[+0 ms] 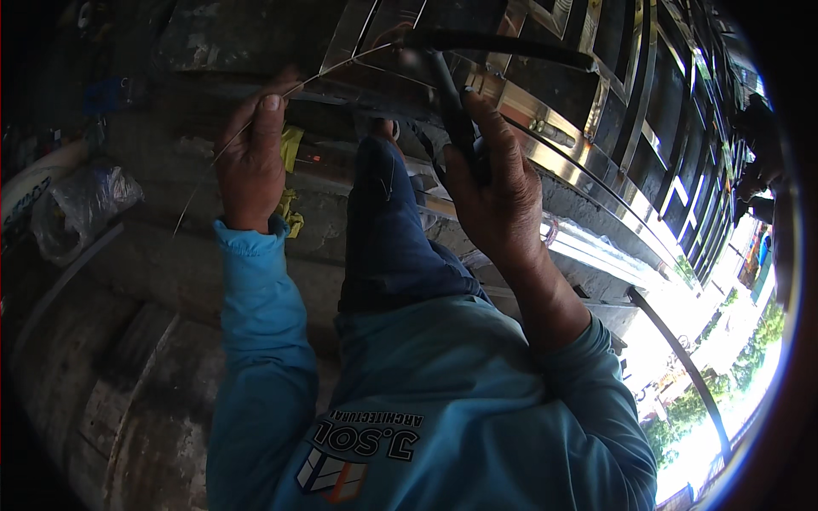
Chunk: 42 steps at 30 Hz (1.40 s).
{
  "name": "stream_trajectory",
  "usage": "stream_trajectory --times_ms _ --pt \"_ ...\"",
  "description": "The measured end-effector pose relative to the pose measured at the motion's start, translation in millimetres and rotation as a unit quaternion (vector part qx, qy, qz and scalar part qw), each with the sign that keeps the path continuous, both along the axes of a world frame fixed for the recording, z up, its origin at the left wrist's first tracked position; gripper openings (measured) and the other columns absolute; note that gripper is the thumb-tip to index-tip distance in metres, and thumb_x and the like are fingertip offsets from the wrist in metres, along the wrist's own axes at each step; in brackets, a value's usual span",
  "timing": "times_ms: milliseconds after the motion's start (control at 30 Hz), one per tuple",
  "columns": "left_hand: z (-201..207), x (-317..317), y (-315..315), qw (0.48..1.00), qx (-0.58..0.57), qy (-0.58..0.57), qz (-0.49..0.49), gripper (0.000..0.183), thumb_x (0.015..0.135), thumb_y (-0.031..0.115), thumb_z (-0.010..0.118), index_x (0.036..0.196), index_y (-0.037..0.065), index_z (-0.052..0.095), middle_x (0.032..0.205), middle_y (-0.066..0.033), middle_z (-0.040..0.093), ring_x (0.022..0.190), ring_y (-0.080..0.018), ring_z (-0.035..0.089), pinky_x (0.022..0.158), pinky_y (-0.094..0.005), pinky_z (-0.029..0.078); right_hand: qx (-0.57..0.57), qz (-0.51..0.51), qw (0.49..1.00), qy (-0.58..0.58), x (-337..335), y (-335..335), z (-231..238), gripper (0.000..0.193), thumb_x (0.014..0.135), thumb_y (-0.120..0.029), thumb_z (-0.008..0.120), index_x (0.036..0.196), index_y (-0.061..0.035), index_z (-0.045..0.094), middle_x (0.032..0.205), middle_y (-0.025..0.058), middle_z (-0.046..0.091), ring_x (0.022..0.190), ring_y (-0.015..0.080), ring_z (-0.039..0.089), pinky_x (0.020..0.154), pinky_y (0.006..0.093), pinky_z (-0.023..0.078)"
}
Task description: The person welds components of a metal frame using a welding torch and welding wire.
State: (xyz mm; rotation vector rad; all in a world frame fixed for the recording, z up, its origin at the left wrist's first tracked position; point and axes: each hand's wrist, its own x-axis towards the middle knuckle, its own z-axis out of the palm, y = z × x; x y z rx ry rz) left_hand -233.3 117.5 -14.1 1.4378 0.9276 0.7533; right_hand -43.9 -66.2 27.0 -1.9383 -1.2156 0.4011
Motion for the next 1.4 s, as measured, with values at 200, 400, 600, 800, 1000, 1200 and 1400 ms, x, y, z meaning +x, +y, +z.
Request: stream_trajectory --times_ms 200,400,600,800,1000,1200,1400 --pt "-1.7 0.0 -0.1 1.0 -0.005 -0.015 0.002 0.034 0.105 0.027 0.057 0.123 0.001 0.069 0.119 -0.01 0.072 0.109 -0.0147 0.066 0.096 -0.0271 0.05 -0.01 -0.001 1.0 -0.005 0.0 0.7 0.5 0.062 0.09 -0.006 0.071 0.147 -0.0129 0.047 0.086 0.0079 0.064 0.07 0.0125 0.066 0.063 0.0307 0.055" --pt "-1.4 -0.4 -0.6 1.0 0.004 -0.008 0.003 0.034 0.105 0.027 0.057 0.123 0.0 0.068 0.12 -0.0108 0.072 0.11 -0.0155 0.066 0.097 -0.0273 0.05 -0.013 -0.01 1.0 -0.003 -0.8 0.6 1.9 0.06 0.091 -0.006 0.07 0.146 -0.0114 0.047 0.084 0.0075 0.063 0.07 0.0122 0.066 0.062 0.0307 0.055" --pt "-1.7 -1.7 -0.3 1.0 -0.008 -0.007 0.005 0.034 0.105 0.027 0.056 0.123 0.001 0.069 0.122 -0.0102 0.071 0.111 -0.0157 0.065 0.097 -0.0278 0.05 0.004 0.007 1.0 -0.016 1.6 1.1 0.1 0.061 0.091 -0.006 0.07 0.146 -0.0104 0.046 0.084 0.0075 0.062 0.072 0.0123 0.066 0.062 0.031 0.055" --pt "-2.9 -1.0 -0.8 1.0 0.002 -0.009 0.007 0.034 0.105 0.028 0.057 0.122 0.001 0.069 0.12 -0.0101 0.072 0.112 -0.0164 0.065 0.098 -0.0292 0.05 -0.005 0.004 1.0 -0.014 1.1 2.3 0.1 0.058 0.091 -0.005 0.07 0.144 -0.0099 0.048 0.086 0.008 0.063 0.072 0.0131 0.066 0.062 0.0316 0.055" --pt "0.5 -1.8 -1.0 1.0 -0.007 0.003 -0.013 0.038 0.106 0.027 0.053 0.12 -0.006 0.066 0.13 -0.0233 0.063 0.12 -0.026 0.061 0.11 -0.0387 0.045 -0.017 0.001 1.0 -0.002 0.7 1.4 2.3 0.059 0.091 -0.005 0.07 0.145 -0.0099 0.047 0.086 0.0083 0.063 0.071 0.0134 0.066 0.062 0.0318 0.056" --pt "0.9 -1.1 -0.8 1.0 -0.001 0.006 -0.013 0.038 0.107 0.026 0.053 0.12 -0.007 0.065 0.131 -0.0233 0.063 0.121 -0.0261 0.061 0.11 -0.038 0.045 0.008 -0.004 1.0 -0.003 0.1 2.1 0.1 0.059 0.091 -0.005 0.07 0.144 -0.0098 0.046 0.092 0.0113 0.066 0.075 0.0152 0.069 0.064 0.0332 0.057" --pt "3.8 -0.8 -0.3 1.0 -0.004 0.008 -0.024 0.035 0.107 0.023 0.051 0.121 -0.007 0.064 0.133 -0.0235 0.062 0.123 -0.0268 0.06 0.111 -0.0385 0.045 -0.003 0.003 1.0 0.003 0.7 2.2 2.5 0.057 0.091 -0.004 0.07 0.143 -0.0093 0.047 0.086 0.0086 0.062 0.07 0.0135 0.065 0.061 0.032 0.055"
